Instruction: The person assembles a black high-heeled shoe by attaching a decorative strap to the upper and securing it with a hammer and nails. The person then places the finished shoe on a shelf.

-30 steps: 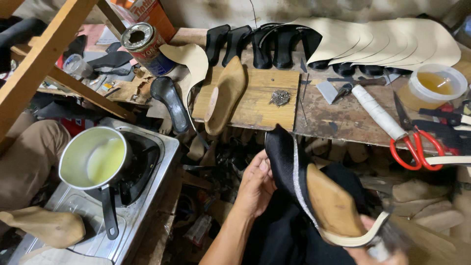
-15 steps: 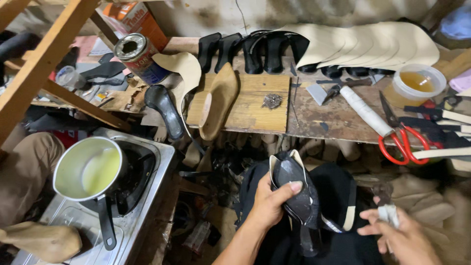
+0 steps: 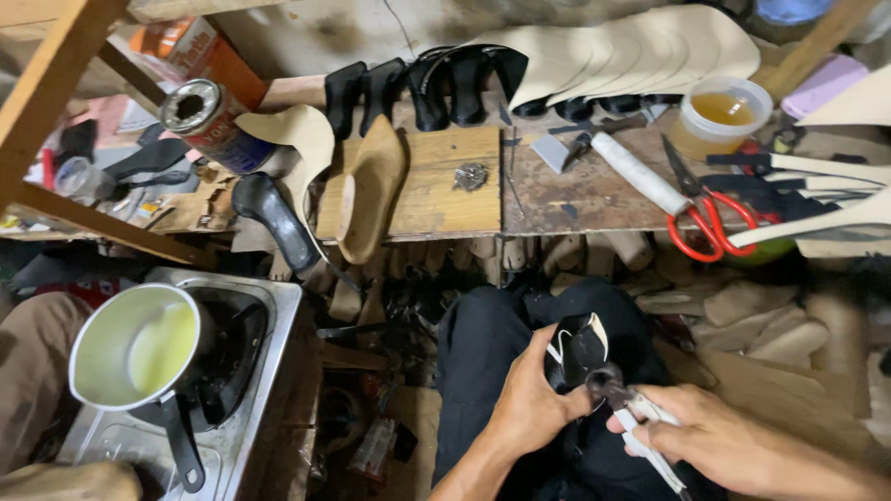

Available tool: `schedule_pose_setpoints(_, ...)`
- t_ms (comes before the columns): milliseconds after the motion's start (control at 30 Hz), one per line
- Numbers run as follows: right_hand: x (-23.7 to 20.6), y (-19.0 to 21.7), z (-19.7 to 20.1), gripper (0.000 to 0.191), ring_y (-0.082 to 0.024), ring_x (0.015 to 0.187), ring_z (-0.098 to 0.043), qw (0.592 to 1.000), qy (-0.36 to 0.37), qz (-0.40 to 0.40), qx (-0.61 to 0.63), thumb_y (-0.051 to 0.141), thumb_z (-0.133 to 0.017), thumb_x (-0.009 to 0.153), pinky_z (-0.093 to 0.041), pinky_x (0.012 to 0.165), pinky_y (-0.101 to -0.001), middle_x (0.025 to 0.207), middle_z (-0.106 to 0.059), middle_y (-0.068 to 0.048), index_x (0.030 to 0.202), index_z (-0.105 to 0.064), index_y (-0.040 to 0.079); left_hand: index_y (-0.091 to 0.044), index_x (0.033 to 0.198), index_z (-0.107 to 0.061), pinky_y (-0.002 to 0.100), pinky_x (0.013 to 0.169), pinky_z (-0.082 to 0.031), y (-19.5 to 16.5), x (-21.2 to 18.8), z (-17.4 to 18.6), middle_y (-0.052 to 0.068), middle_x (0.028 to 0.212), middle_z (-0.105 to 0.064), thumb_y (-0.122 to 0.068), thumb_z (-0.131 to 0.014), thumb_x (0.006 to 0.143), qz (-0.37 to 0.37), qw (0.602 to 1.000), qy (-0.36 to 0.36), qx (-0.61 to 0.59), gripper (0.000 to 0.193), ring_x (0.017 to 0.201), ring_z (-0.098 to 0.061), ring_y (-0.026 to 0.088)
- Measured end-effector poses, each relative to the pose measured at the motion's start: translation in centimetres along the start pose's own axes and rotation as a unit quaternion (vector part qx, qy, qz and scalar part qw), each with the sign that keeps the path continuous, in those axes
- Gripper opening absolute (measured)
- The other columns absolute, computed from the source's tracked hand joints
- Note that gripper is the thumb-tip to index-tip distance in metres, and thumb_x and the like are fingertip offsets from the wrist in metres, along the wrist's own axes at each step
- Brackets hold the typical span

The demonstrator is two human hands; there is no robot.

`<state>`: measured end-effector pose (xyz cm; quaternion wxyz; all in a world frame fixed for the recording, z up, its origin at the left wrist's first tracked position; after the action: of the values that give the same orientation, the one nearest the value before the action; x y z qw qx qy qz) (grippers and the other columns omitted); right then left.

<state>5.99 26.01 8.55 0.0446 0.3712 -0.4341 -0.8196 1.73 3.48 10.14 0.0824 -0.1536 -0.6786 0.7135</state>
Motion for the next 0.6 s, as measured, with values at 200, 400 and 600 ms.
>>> schedule_pose_setpoints(200,-2.0,3.4,1.6,0.022,-0.009,0.078,-0.063,0.986,0.033,-0.157,0.037,0.029,-0.066,0.090,-0.061,0.068,-0.0313,0.085,-0.073,0.002,0.105,-0.075,0.015,-0.003,0.135,-0.055,0.039,0.100,-0.050,0.2,-0.7,-2.3,0.021,0.122,-0.066,-0.011,-0.084,0.071,-0.039,0.991,-0.014,0.125,0.071,0.116,-0.064,0.034)
schedule_pose_setpoints(400,-1.3,4.5,1.0,0.022,-0.025,0.068,-0.066,0.969,0.024,-0.190,-0.155,0.031,-0.055,0.103,-0.054,0.063,-0.0339,0.075,-0.063,-0.017,0.112,-0.067,0.014,-0.001,0.131,-0.062,0.032,0.096,-0.055,1.6,0.1,-0.1,0.010,0.111,-0.073,-0.008,-0.085,0.075,-0.082,0.995,0.047,-0.011,0.061,0.104,-0.070,0.021)
schedule_pose_setpoints(600,1.6,8.7,3.6,0.035,-0.034,0.077,-0.074,0.920,-0.127,0.290,-0.230,0.029,-0.067,0.089,-0.057,0.067,-0.0416,0.095,-0.075,-0.014,0.115,-0.066,0.006,-0.004,0.127,-0.062,0.028,0.089,-0.055,6.9,1.5,4.1,0.000,0.103,-0.069,-0.001,-0.083,0.070,0.091,0.964,0.053,-0.243,0.061,0.093,-0.066,0.011)
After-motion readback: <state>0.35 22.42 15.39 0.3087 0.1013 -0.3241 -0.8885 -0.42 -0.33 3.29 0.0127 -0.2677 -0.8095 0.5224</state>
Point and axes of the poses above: each hand's wrist, its own x-axis towards the middle knuckle, its own z-axis out of the back of the hand, y = z × x, the point moved 3 cm from there along x, towards the middle knuckle
